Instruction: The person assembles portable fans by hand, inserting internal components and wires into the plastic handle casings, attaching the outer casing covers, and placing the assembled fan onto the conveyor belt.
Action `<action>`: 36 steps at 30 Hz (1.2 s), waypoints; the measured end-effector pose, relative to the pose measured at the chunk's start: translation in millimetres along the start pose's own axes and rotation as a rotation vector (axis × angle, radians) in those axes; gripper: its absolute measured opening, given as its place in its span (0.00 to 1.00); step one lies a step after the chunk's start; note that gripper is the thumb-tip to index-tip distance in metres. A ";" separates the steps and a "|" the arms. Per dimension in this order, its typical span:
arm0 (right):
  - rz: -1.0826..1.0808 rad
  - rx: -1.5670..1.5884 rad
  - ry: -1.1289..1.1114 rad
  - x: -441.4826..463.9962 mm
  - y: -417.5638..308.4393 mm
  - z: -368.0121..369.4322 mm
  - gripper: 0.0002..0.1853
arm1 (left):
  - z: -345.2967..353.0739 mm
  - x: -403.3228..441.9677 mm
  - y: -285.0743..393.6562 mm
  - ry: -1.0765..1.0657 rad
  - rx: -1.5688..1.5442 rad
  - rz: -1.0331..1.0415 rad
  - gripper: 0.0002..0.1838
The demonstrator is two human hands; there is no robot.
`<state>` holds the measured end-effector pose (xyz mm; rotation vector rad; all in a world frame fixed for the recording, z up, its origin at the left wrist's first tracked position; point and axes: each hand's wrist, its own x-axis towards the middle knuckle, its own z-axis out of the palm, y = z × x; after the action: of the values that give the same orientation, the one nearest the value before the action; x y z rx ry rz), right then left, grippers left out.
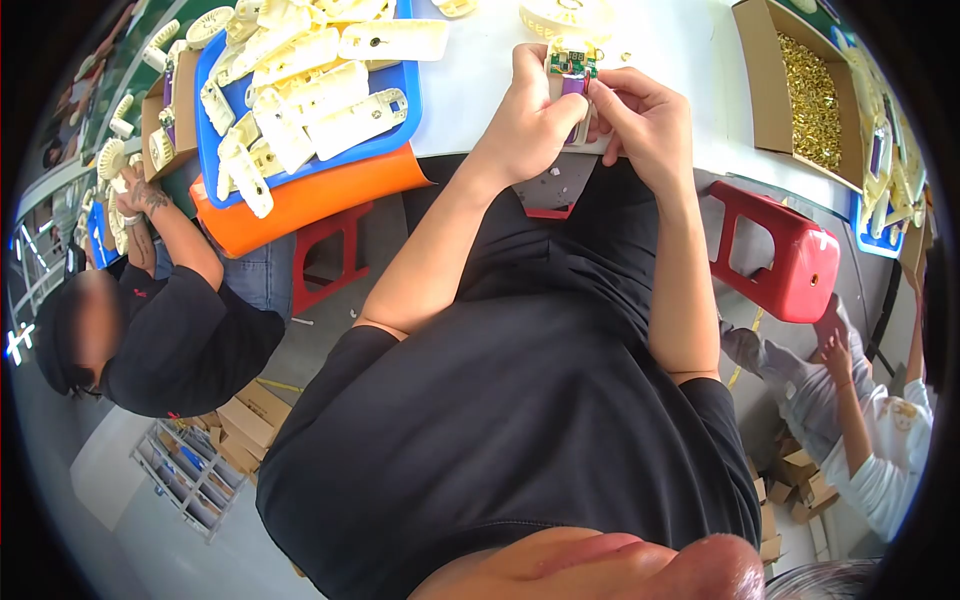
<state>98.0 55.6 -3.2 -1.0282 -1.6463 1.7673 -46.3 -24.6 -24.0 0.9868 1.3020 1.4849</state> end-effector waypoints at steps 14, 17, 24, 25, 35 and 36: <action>-0.025 -0.055 -0.117 9.2 -4.3 -11.4 0.13 | 0.1 -2.0 6.5 -0.043 -0.064 -0.049 0.25; 0.081 0.006 -0.133 10.1 -9.5 -14.2 0.12 | -1.6 -2.0 2.9 -0.055 -0.093 -0.052 0.26; 0.243 0.296 -0.269 25.1 -0.3 -19.0 0.12 | -8.1 -4.3 8.0 -0.058 -0.187 -0.108 0.28; 0.223 0.310 -0.249 23.8 0.5 -13.1 0.12 | -8.7 -3.9 6.0 -0.048 -0.157 -0.085 0.28; 0.014 0.056 -0.125 6.2 -0.1 -5.2 0.14 | -4.6 -8.7 23.6 -0.052 0.056 -0.181 0.30; -0.013 0.044 -0.131 5.4 1.1 -3.3 0.14 | -6.3 -11.3 29.3 -0.051 0.107 -0.218 0.30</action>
<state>97.7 61.7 -5.2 -0.8969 -1.6794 1.8886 -52.7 -38.4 4.2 0.9127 1.4165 1.2284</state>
